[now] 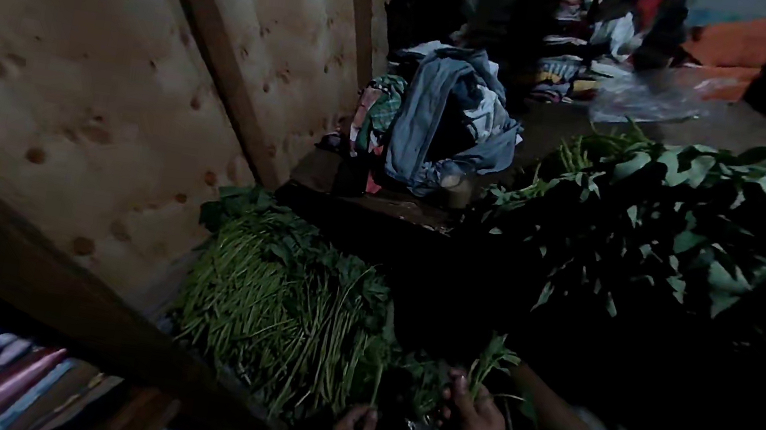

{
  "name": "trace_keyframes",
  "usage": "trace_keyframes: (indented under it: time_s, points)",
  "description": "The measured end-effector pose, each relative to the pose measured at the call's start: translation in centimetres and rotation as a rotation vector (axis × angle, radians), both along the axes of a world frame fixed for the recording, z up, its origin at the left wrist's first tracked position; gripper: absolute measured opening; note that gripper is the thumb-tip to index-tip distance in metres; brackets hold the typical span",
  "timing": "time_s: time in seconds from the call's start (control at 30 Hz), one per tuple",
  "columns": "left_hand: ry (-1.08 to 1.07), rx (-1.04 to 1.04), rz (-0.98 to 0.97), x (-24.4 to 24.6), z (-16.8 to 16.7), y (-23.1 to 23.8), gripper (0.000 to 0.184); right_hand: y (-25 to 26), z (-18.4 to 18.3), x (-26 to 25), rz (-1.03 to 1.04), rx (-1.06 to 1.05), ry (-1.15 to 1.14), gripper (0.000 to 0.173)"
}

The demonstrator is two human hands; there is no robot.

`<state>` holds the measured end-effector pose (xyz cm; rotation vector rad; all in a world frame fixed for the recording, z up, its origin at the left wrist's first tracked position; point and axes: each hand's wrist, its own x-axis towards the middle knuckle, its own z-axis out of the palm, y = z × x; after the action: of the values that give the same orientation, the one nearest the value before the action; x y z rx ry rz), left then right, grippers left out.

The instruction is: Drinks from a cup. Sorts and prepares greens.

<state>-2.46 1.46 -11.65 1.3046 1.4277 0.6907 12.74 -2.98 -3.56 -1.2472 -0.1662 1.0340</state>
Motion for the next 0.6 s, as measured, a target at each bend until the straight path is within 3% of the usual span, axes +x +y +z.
trace_keyframes:
  time_s: [0.17, 0.23, 0.4, 0.5, 0.6]
  points:
    - [0.186, -0.052, -0.357, 3.6, -1.7, 5.3, 0.051, 0.4, 0.0, 0.1, 0.017, -0.039, -0.029, 0.021]
    - [0.292, -0.037, -0.307, 4.1, -1.4, 8.3, 0.053, 0.7, 0.0, 0.1, 0.03, -0.055, -0.017, 0.02]
    - [0.638, 0.043, 0.058, 2.3, -4.5, 16.5, 0.042, 1.6, -0.2, 0.0, 0.026, -0.09, 0.012, 0.016]
    - [0.809, 0.0, -0.018, 0.5, -6.3, 19.5, 0.05, 2.0, -0.5, 0.0, 0.074, -0.096, 0.014, 0.018]
    - [0.875, -0.067, -0.148, -0.7, -7.0, 20.7, 0.042, 2.3, -0.6, -0.2, 0.117, -0.087, 0.009, 0.021]
